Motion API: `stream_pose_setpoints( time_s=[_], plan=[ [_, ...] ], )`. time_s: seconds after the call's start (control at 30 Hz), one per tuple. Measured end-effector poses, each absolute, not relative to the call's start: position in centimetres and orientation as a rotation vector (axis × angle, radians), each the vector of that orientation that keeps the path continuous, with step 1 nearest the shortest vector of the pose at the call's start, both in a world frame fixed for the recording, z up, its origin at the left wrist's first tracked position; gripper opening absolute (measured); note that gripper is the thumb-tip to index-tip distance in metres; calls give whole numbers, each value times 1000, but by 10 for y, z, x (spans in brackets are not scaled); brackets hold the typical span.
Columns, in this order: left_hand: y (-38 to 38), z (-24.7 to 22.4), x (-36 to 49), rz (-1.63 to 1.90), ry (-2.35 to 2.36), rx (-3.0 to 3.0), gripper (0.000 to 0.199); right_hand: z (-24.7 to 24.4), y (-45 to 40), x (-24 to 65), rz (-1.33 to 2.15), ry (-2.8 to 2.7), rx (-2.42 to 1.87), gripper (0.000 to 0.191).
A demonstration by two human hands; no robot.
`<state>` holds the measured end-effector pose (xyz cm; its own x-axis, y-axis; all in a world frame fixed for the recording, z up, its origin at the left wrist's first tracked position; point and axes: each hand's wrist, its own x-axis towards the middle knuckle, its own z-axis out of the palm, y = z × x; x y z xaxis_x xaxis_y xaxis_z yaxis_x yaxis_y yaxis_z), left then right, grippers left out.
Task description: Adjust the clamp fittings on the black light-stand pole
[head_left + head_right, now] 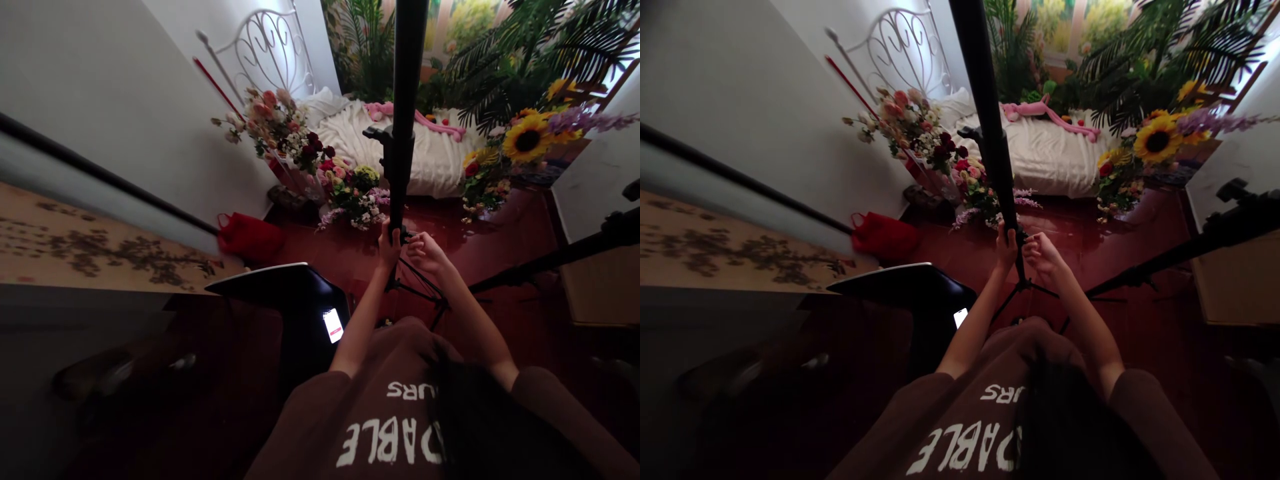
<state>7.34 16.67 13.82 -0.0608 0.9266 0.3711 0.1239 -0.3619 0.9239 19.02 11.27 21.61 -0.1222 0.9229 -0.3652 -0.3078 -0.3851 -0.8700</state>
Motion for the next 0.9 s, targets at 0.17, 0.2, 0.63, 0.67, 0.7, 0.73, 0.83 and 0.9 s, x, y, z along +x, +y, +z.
stream_pose_setpoints(
  time_s=[0.17, 0.2, 0.63, 0.67, 0.7, 0.73, 0.83, 0.9],
  plan=[
    [165, 142, 74, 1513, 1138, 1534, 69, 209, 108, 197, 1686, -718, -879, 27],
    [165, 142, 73, 1515, 1141, 1541, 68, 206, 108, 197, 1746, -638, -750, 28],
    [165, 139, 75, 1523, 1138, 1518, 69, 203, 97, 200, 2002, -122, -450, 20],
    [165, 139, 76, 1519, 1142, 1512, 70, 202, 95, 203, 1986, -108, -500, 18],
    [165, 138, 76, 1515, 1143, 1506, 69, 199, 92, 206, 1957, -97, -554, 16],
    [164, 138, 77, 1515, 1143, 1501, 69, 197, 89, 211, 1914, -90, -611, 14],
    [160, 138, 82, 1517, 1162, 1477, 63, 189, 75, 235, 1731, -64, -780, 11],
    [153, 137, 87, 1560, 1214, 1431, 58, 184, 61, 259, 1619, -36, -872, 10]
  ],
)
